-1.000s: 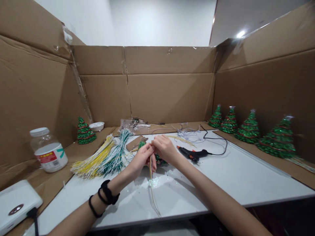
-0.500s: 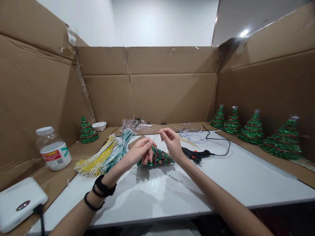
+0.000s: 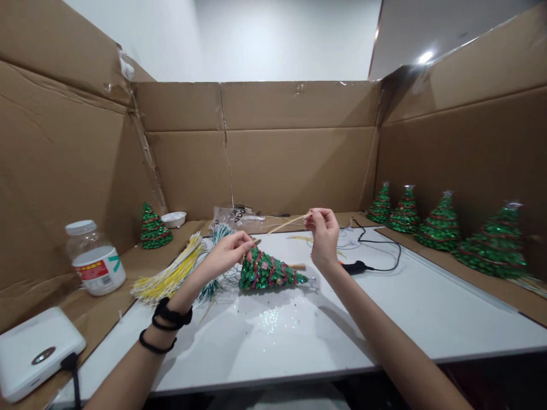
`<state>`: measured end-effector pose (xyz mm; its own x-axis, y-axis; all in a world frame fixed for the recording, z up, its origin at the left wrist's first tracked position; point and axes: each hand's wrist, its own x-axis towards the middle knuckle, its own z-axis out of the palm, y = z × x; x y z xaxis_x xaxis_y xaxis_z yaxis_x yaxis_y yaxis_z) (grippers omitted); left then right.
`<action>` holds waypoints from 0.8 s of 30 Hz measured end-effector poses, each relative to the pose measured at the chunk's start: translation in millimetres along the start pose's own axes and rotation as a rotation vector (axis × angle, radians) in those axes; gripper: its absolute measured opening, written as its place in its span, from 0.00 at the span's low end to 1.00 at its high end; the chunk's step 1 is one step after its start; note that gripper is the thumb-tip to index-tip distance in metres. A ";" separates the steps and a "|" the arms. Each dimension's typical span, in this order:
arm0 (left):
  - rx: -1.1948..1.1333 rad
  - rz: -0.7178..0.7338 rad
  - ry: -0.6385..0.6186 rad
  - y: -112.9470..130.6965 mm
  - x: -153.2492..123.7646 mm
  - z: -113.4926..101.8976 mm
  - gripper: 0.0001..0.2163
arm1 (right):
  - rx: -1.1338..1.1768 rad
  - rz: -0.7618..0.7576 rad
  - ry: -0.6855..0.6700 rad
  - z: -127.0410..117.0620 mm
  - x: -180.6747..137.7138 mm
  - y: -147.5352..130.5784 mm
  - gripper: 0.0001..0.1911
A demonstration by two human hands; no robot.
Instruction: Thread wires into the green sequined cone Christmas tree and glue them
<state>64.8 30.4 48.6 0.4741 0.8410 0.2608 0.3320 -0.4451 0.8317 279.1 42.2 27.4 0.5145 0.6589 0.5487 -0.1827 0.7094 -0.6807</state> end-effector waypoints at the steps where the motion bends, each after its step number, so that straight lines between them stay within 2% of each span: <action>1: 0.001 0.002 0.000 -1.0 0.3 0.1 0.10 | 0.026 0.044 -0.041 0.4 0.2 -0.1 0.10; 3: 0.017 0.010 0.002 -0.4 0.3 0.7 0.09 | 0.055 0.109 -0.100 0.9 0.7 -0.7 0.12; 6: 0.076 0.043 0.001 4.1 -1.5 1.3 0.09 | 0.031 0.123 -0.072 -0.7 3.2 -1.8 0.12; 13: 0.385 0.121 0.097 9.0 -6.6 -3.1 0.09 | -0.319 -0.036 -0.165 -10.9 15.4 -8.8 0.08; 15: 0.445 0.146 0.123 9.7 -7.2 -2.9 0.09 | -0.451 -0.158 -0.137 -13.3 15.2 -17.9 0.05; 16: 0.471 0.158 0.139 10.7 -7.4 -2.2 0.09 | -0.521 -0.267 -0.100 -13.9 13.4 -23.9 0.04; 18: 0.529 0.184 0.170 14.1 -8.0 -0.1 0.08 | -0.628 -0.545 -0.015 -12.7 5.7 -36.0 0.08; 19: 0.566 0.196 0.181 16.6 -8.5 1.2 0.08 | -0.641 -0.656 -0.021 -10.4 0.0 -40.7 0.09; 20: 0.608 0.209 0.186 19.4 -9.1 2.5 0.07 | -0.635 -0.705 -0.077 -7.0 -6.3 -43.5 0.10; 21: 0.650 0.221 0.181 22.3 -9.9 3.6 0.06 | -0.623 -0.687 -0.198 -2.5 -12.9 -44.1 0.10; 22: 0.688 0.232 0.168 25.2 -10.7 4.4 0.06 | -0.612 -0.596 -0.379 2.5 -19.3 -42.4 0.10; 24: 0.752 0.241 0.119 30.1 -12.6 5.1 0.06 | -0.542 -0.296 -0.731 11.8 -29.4 -34.3 0.09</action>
<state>72.9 4.8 67.9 0.5265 0.7036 0.4771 0.7128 -0.6712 0.2032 260.4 1.4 40.3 -0.2062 0.5946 0.7771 0.3776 0.7810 -0.4975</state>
